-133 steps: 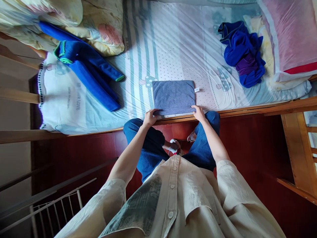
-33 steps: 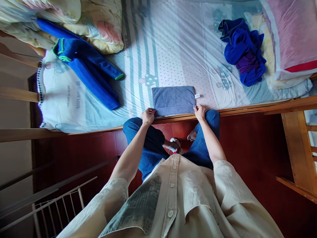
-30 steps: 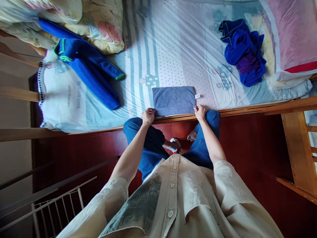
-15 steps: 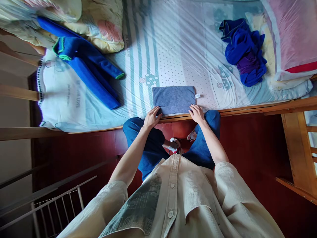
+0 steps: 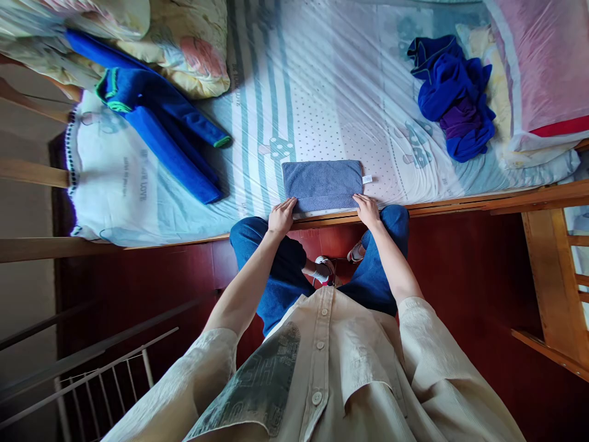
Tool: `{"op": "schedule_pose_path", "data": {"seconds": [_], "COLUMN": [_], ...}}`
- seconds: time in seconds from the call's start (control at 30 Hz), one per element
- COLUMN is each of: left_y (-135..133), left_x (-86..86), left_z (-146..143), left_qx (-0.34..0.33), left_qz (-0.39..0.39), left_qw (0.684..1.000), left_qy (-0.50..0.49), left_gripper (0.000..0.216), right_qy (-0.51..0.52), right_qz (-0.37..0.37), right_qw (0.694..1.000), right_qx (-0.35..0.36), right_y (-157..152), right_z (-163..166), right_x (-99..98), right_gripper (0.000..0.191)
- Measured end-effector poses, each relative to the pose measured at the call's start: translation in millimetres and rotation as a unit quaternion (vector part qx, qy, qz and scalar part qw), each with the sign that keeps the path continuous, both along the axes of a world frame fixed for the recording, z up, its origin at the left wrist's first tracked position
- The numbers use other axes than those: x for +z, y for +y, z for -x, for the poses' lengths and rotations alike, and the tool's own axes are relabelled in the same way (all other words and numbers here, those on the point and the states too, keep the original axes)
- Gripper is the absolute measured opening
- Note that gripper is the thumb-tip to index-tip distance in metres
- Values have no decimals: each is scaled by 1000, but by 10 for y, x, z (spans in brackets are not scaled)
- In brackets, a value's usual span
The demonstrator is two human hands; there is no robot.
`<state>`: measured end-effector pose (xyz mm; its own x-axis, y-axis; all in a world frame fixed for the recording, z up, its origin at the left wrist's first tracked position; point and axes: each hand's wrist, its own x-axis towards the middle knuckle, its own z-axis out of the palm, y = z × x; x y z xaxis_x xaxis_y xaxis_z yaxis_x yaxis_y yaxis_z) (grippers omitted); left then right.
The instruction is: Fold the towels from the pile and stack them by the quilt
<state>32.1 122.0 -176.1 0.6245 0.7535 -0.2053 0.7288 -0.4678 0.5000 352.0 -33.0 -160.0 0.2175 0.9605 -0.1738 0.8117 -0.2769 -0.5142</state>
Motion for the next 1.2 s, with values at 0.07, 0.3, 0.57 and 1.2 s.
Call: {"op": "schedule_pose_path", "data": {"seconds": [0.07, 0.3, 0.57, 1.2], "left_y": [-7, -57, -41, 152], "left_x": [31, 192, 248, 91], "left_z": [-1, 3, 99, 39], "left_qx": [7, 19, 54, 284], "left_qz": [3, 19, 71, 165], "left_qw": [1000, 999, 996, 929], "left_qy": [-6, -17, -10, -172], "left_gripper": [63, 61, 61, 30], "right_qy": [8, 12, 58, 267], "right_qz": [-10, -13, 27, -118], "right_qw": [1000, 1000, 997, 923], "right_qx": [0, 8, -52, -250], "right_y": [6, -12, -38, 125], "right_z": [-22, -59, -128, -142], "right_x": [-13, 66, 183, -113], "right_gripper": [63, 61, 42, 41]}}
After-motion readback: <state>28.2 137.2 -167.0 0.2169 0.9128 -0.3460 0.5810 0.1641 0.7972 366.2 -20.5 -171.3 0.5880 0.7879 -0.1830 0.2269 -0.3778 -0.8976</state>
